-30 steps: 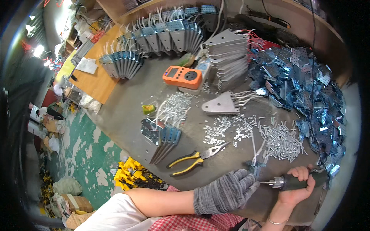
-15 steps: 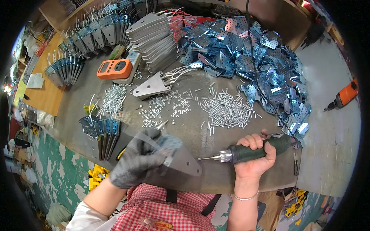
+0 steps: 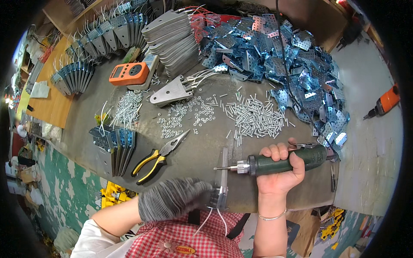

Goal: The person assembles metal components by attaching wires and metal plates using an electric screwdriver to secure screws and washers.

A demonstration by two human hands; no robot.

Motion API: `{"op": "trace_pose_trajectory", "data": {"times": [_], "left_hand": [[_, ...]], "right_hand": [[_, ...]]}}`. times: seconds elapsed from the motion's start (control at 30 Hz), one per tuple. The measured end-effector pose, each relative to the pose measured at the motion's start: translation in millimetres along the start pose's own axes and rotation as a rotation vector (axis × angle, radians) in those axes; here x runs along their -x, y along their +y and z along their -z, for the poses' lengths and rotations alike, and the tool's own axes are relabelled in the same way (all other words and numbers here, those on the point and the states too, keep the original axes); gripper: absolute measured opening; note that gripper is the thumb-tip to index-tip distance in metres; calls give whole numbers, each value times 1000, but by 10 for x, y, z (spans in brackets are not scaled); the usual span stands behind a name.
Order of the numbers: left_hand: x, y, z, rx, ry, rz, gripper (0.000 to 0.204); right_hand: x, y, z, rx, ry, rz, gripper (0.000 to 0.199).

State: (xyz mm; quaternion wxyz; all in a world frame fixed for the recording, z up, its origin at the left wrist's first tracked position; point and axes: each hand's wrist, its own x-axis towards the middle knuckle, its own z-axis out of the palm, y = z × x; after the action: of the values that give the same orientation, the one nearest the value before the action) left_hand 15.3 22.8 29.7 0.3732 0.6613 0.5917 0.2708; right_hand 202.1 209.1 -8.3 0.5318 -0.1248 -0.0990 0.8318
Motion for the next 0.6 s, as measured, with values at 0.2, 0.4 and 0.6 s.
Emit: {"op": "trace_pose_trajectory", "data": {"times": [0.2, 0.4, 0.6], "left_hand": [[-630, -311, 531, -1020, 99, -17, 19], [-888, -297, 704, -1143, -32, 176, 18], [-392, -334, 534, -523, 366, 3, 21]], "right_hand": [[-40, 64, 9, 40, 22, 39, 33], [-21, 225, -138, 42, 75, -5, 33], [-20, 273, -123, 65, 67, 5, 32]]}}
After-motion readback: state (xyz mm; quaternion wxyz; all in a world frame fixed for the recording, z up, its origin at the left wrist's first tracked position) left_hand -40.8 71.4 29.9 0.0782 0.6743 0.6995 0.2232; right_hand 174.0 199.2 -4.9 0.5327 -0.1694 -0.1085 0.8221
